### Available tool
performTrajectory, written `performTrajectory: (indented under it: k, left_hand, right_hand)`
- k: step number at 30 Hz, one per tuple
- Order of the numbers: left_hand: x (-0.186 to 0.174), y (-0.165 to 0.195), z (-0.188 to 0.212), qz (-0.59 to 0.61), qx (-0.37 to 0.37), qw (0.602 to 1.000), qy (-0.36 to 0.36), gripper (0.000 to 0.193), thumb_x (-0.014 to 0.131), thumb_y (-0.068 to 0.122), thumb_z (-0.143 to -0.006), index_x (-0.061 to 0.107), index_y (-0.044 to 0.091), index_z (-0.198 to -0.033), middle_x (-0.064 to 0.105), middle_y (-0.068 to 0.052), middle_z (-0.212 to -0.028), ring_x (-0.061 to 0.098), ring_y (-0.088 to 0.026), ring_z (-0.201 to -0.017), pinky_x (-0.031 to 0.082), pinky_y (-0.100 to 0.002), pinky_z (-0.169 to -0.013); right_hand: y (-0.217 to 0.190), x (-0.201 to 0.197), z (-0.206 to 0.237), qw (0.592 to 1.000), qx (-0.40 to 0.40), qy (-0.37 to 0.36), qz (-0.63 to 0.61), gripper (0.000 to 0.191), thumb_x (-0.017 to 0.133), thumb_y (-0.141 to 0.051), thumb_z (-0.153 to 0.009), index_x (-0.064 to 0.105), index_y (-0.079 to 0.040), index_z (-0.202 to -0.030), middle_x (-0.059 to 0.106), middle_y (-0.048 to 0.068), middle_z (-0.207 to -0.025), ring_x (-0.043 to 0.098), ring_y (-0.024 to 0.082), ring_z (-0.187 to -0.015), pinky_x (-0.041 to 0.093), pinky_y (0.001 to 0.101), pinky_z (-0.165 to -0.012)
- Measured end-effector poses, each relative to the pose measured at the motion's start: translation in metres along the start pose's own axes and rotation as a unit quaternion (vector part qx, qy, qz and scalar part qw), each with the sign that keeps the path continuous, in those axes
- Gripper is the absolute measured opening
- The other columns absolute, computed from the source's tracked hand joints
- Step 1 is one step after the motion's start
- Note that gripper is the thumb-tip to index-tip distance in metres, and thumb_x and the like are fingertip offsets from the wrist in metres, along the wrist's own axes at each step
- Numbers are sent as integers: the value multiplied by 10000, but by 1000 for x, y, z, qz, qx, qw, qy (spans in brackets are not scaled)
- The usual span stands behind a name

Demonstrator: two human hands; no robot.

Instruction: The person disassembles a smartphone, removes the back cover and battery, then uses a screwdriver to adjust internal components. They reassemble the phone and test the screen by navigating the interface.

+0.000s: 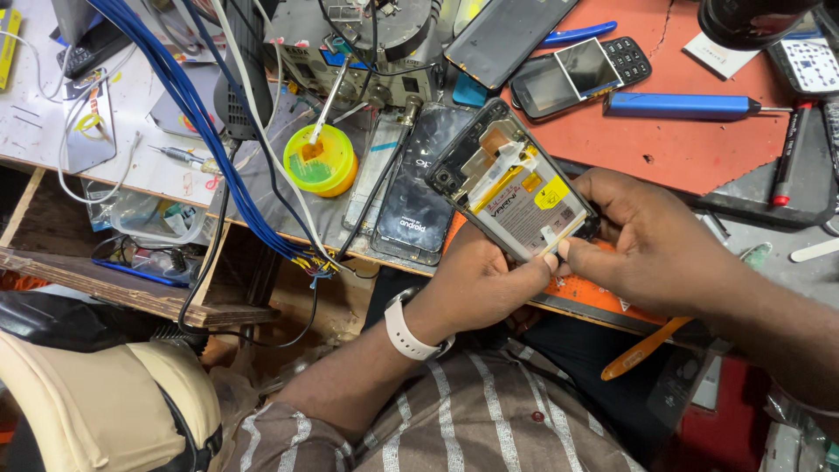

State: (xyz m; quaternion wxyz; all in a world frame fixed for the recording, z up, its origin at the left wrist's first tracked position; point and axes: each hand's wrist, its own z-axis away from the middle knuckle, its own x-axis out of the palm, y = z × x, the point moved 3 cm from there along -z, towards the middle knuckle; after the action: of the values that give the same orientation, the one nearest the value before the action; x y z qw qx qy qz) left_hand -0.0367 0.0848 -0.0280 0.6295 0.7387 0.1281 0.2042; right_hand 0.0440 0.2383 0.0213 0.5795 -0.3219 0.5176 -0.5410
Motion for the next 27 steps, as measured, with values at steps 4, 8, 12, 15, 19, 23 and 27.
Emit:
performTrajectory:
  k: [4,8,12,15,19,23,27]
  left_hand:
    - [-1,8,-2,-3,20,1000,1,217,664,23,-922,704,-22,-1130,737,-47,-1047,707,-99,-933,595,-269,-830]
    - [-8,12,-3,90,-1,996,-30,287,658,-10,-959,649,-41,-1244,722,-86,-1133,712,-142,-1011,597,-290,-907]
    - [-7,8,-5,184,-49,981,-41,359,620,-39,-965,575,-64,-1321,703,-140,-1215,731,-202,-1065,606,-329,-962]
    - [-7,6,-3,190,-52,979,-48,369,619,-59,-974,567,-86,-1338,697,-180,-1225,729,-226,-1078,605,-352,-984]
    - [-6,7,-4,198,-35,979,-44,386,607,-52,-982,541,-69,-1361,704,-156,-1237,721,-217,-1140,603,-337,-1019]
    - [-7,12,0,97,2,995,7,435,612,-34,-976,516,-38,-1400,605,-169,-1370,678,-192,-1037,559,-303,-914]
    - [-3,21,7,-109,122,987,6,329,617,3,-1061,528,-26,-1377,525,-156,-1483,584,-185,-1130,501,-341,-969]
  right_hand:
    - [0,-1,3,1000,29,5,8,412,642,-29,-848,577,-12,-1255,746,98,-1107,728,118,-991,598,284,-884]
    - [-11,-14,1,997,-22,-70,-16,440,610,-81,-942,591,10,-1372,771,108,-1168,743,92,-1039,594,248,-921]
    - [-5,-32,1,989,101,-18,105,422,674,-160,-944,696,-84,-1359,795,130,-930,522,126,-491,424,276,-428]
    - [-2,-31,-1,993,105,6,48,407,674,-144,-871,713,-80,-1271,816,74,-828,501,50,-432,366,234,-371]
    - [-11,-27,2,991,-29,52,120,434,724,-155,-864,698,-55,-1286,787,121,-1010,587,125,-663,446,277,-556]
    - [-29,-13,21,855,-356,125,357,456,813,-250,-787,660,-68,-1176,670,102,-1186,663,264,-1064,533,389,-909]
    - [-28,5,24,804,-405,101,423,600,857,-370,-722,682,-62,-1206,672,123,-1151,680,324,-1032,558,420,-879]
